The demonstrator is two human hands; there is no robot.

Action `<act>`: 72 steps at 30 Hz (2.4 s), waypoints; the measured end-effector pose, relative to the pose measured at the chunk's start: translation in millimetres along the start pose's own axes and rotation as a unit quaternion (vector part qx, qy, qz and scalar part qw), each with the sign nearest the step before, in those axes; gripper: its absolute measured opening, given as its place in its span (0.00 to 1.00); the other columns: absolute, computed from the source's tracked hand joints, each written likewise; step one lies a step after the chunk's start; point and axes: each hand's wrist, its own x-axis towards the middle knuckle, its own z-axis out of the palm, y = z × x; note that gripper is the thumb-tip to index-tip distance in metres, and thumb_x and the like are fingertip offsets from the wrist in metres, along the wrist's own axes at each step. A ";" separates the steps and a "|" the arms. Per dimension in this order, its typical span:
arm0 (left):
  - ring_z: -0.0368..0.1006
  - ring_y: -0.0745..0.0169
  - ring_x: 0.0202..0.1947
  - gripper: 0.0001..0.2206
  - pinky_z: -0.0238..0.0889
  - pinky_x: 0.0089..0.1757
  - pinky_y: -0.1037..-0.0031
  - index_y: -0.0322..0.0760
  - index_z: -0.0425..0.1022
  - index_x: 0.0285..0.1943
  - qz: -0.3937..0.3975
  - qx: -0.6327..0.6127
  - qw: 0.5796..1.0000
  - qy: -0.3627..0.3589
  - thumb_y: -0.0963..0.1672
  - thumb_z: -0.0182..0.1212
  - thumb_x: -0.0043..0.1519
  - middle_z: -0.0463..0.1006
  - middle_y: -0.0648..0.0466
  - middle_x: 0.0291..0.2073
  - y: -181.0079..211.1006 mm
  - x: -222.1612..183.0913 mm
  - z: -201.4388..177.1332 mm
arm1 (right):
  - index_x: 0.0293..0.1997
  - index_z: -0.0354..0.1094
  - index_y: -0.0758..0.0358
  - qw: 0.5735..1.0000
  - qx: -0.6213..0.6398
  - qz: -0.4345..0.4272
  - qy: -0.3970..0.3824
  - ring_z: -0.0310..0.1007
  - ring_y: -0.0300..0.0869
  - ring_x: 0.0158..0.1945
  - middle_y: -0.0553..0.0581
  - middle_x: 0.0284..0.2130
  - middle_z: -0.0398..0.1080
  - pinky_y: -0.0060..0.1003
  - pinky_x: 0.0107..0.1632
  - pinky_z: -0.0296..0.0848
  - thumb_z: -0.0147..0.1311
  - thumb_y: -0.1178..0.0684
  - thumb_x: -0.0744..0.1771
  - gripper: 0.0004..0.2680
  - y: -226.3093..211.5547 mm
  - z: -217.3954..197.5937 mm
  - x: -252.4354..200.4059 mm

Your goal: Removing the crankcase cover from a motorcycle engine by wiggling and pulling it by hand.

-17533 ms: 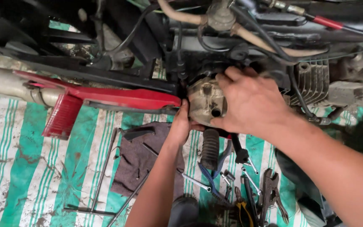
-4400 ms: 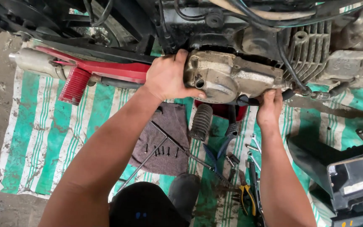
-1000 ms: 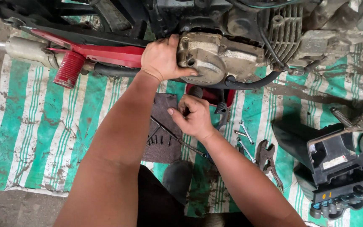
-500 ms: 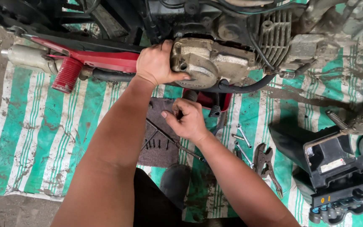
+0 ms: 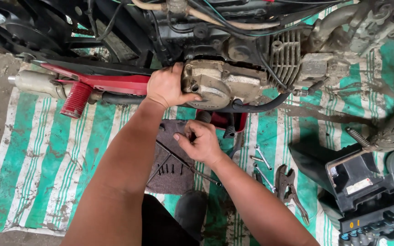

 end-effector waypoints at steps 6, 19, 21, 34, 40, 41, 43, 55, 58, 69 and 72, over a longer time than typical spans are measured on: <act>0.87 0.42 0.38 0.59 0.79 0.40 0.54 0.38 0.73 0.63 0.001 -0.004 1.000 -0.009 0.81 0.53 0.40 0.87 0.45 0.36 -2.8 -0.4 -1.7 | 0.26 0.63 0.57 1.000 0.002 0.009 -0.006 0.71 0.57 0.20 0.58 0.16 0.66 0.42 0.26 0.68 0.67 0.53 0.67 0.13 -3.6 -1.0 0.7; 0.87 0.45 0.37 0.60 0.78 0.39 0.56 0.39 0.75 0.62 0.002 0.008 1.000 0.014 0.81 0.53 0.39 0.86 0.46 0.35 -0.8 0.6 1.2 | 0.26 0.63 0.57 1.000 0.008 0.010 -0.005 0.70 0.56 0.20 0.57 0.16 0.66 0.41 0.27 0.69 0.67 0.54 0.67 0.12 -1.9 -0.5 1.5; 0.87 0.46 0.37 0.60 0.78 0.39 0.57 0.39 0.75 0.62 0.004 0.017 1.000 0.022 0.81 0.53 0.39 0.86 0.47 0.35 -0.8 0.2 2.3 | 0.26 0.63 0.57 1.000 0.011 0.009 -0.004 0.70 0.56 0.20 0.56 0.16 0.66 0.41 0.26 0.69 0.67 0.54 0.67 0.12 0.8 -0.1 0.3; 0.87 0.46 0.37 0.59 0.78 0.39 0.58 0.39 0.76 0.60 0.005 0.010 0.999 0.032 0.81 0.56 0.38 0.86 0.47 0.34 -1.0 0.6 0.2 | 0.26 0.63 0.57 1.000 0.006 0.001 -0.006 0.71 0.57 0.21 0.57 0.16 0.66 0.41 0.26 0.69 0.67 0.54 0.67 0.12 0.5 -0.1 1.5; 0.87 0.45 0.38 0.59 0.78 0.40 0.57 0.39 0.75 0.60 0.002 0.003 1.000 0.021 0.81 0.56 0.38 0.86 0.47 0.34 0.6 1.2 -3.5 | 0.26 0.63 0.57 1.000 0.010 0.002 -0.005 0.71 0.57 0.21 0.57 0.16 0.66 0.41 0.27 0.68 0.66 0.54 0.67 0.13 -1.2 -0.8 1.6; 0.87 0.45 0.38 0.59 0.78 0.40 0.57 0.39 0.75 0.60 0.001 0.004 1.000 0.021 0.81 0.55 0.38 0.86 0.47 0.35 0.8 1.1 -3.8 | 0.26 0.63 0.57 1.000 0.013 0.002 -0.004 0.71 0.57 0.21 0.57 0.16 0.66 0.41 0.27 0.69 0.67 0.54 0.67 0.12 -0.6 -0.6 1.2; 0.87 0.46 0.38 0.59 0.78 0.40 0.57 0.39 0.75 0.61 0.000 0.005 1.000 0.021 0.81 0.54 0.38 0.86 0.47 0.35 0.6 1.5 -3.6 | 0.26 0.63 0.57 1.000 0.016 0.002 -0.003 0.71 0.57 0.21 0.57 0.16 0.66 0.41 0.26 0.69 0.67 0.54 0.67 0.12 0.0 -0.5 1.2; 0.87 0.45 0.37 0.59 0.78 0.39 0.57 0.39 0.75 0.61 0.002 0.009 1.000 0.025 0.81 0.55 0.38 0.86 0.47 0.34 -1.0 1.3 -0.1 | 0.26 0.64 0.57 1.000 0.014 -0.002 -0.005 0.72 0.57 0.21 0.57 0.16 0.67 0.41 0.26 0.69 0.66 0.54 0.67 0.12 -0.6 -0.6 2.3; 0.87 0.47 0.38 0.58 0.78 0.39 0.58 0.40 0.75 0.60 0.001 0.012 1.000 0.024 0.81 0.56 0.38 0.86 0.48 0.34 -1.1 0.6 0.7 | 0.26 0.64 0.57 1.000 0.011 -0.003 -0.007 0.72 0.58 0.21 0.57 0.16 0.67 0.42 0.26 0.69 0.67 0.55 0.67 0.12 -0.3 -0.4 2.0; 0.87 0.45 0.37 0.59 0.78 0.39 0.56 0.39 0.75 0.61 0.003 -0.001 1.000 0.025 0.81 0.56 0.39 0.86 0.47 0.35 -1.1 0.8 -1.1 | 0.26 0.63 0.57 1.000 0.011 -0.004 -0.009 0.72 0.58 0.21 0.57 0.16 0.67 0.42 0.26 0.69 0.66 0.54 0.67 0.13 1.3 -0.6 2.2; 0.87 0.46 0.37 0.59 0.78 0.39 0.58 0.40 0.75 0.61 0.003 0.006 1.000 0.029 0.81 0.56 0.38 0.86 0.48 0.34 -0.9 1.2 -1.2 | 0.26 0.63 0.57 1.000 0.009 -0.005 -0.007 0.72 0.58 0.21 0.57 0.16 0.67 0.42 0.26 0.69 0.67 0.54 0.67 0.13 1.1 0.0 1.8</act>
